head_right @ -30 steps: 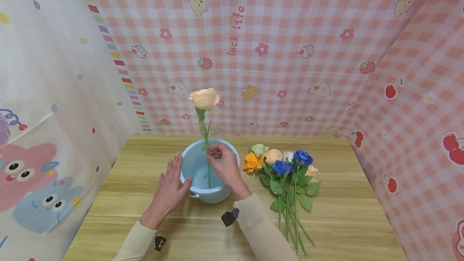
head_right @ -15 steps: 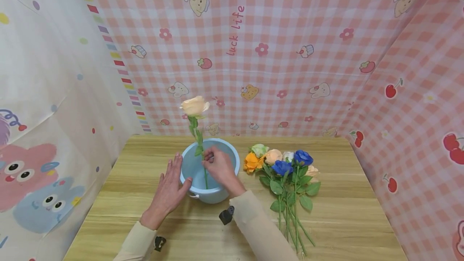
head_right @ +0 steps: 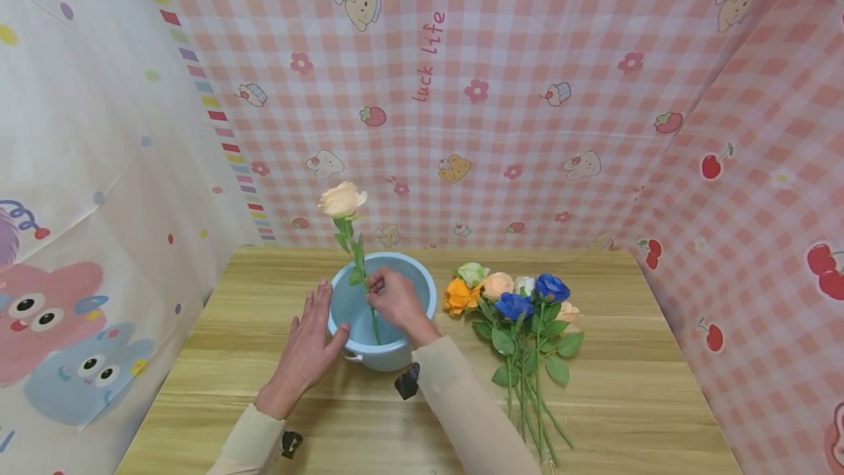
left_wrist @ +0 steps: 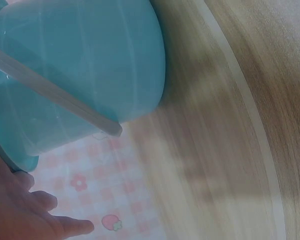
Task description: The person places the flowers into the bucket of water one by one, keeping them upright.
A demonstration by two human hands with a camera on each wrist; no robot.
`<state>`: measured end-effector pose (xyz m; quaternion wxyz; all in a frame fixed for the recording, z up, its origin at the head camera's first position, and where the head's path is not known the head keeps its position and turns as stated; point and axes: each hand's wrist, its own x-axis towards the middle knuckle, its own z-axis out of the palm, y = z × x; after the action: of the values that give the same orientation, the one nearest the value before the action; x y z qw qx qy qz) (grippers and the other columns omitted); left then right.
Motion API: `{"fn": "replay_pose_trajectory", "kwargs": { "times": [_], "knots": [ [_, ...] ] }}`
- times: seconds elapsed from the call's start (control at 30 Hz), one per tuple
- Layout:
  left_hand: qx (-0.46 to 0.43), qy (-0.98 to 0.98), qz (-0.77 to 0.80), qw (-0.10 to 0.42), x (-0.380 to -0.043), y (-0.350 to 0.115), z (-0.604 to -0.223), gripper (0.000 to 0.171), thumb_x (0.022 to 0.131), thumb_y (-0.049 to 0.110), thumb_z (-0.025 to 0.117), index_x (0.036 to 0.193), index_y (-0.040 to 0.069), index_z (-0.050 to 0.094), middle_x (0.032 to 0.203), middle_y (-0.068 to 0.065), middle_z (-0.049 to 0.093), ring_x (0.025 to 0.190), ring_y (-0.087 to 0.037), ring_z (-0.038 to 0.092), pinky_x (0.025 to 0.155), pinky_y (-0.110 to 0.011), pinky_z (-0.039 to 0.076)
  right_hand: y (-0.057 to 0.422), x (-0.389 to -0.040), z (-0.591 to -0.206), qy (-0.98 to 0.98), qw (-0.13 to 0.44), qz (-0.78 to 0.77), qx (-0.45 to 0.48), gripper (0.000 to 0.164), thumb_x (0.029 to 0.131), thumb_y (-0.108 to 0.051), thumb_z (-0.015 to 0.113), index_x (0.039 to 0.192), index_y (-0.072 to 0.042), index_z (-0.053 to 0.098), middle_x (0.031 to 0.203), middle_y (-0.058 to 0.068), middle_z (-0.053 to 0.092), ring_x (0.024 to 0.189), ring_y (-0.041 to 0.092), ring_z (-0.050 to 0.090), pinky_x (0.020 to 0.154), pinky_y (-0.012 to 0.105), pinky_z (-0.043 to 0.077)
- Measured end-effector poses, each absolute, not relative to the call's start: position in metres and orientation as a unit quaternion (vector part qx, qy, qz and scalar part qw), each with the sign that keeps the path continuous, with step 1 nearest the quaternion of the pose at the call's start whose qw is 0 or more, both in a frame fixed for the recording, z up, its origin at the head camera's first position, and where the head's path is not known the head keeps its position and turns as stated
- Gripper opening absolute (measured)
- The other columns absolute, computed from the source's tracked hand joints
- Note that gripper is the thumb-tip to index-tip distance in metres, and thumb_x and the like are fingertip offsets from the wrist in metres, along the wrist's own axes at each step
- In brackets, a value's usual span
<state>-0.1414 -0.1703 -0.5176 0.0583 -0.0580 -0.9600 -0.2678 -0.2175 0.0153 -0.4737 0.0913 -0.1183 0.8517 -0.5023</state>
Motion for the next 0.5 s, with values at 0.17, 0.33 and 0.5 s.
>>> {"fn": "replay_pose_trajectory", "kwargs": {
  "times": [0.17, 0.33, 0.5],
  "knots": [
    [-0.055, -0.960, -0.268, 0.056, -0.1412, -0.1703, -0.5167, 0.083, 0.102, 0.042, 0.053, 0.166, 0.004, 0.016, 0.173, -0.011, 0.012, 0.157, -0.041, 0.013, 0.112, -0.079, 0.022, 0.0150, -0.2214, -0.4748, 0.853, 0.096, -0.498, -0.118, 0.018, 0.087, -0.002, 0.077, 0.102, -0.004, 0.068, 0.095, 0.007, 0.071, 0.080, 0.016, 0.068, 0.073, 0.028, 0.057],
    [-0.054, -0.958, -0.278, 0.051, -0.1408, -0.1704, -0.5156, 0.083, 0.102, 0.042, 0.053, 0.166, 0.005, 0.015, 0.173, -0.010, 0.011, 0.157, -0.041, 0.012, 0.113, -0.079, 0.020, 0.0145, -0.2238, -0.4751, 0.856, 0.105, -0.493, -0.118, 0.017, 0.086, -0.001, 0.077, 0.101, -0.003, 0.070, 0.092, 0.007, 0.070, 0.078, 0.015, 0.066, 0.071, 0.027, 0.056],
    [-0.056, -0.957, -0.278, 0.053, -0.1410, -0.1705, -0.5163, 0.083, 0.102, 0.042, 0.054, 0.166, 0.005, 0.016, 0.173, -0.010, 0.011, 0.157, -0.041, 0.011, 0.113, -0.079, 0.020, 0.0134, -0.2269, -0.4760, 0.858, 0.123, -0.486, -0.112, 0.016, 0.087, -0.001, 0.077, 0.102, -0.004, 0.071, 0.091, 0.006, 0.069, 0.076, 0.015, 0.066, 0.069, 0.027, 0.055]
  ]
}}
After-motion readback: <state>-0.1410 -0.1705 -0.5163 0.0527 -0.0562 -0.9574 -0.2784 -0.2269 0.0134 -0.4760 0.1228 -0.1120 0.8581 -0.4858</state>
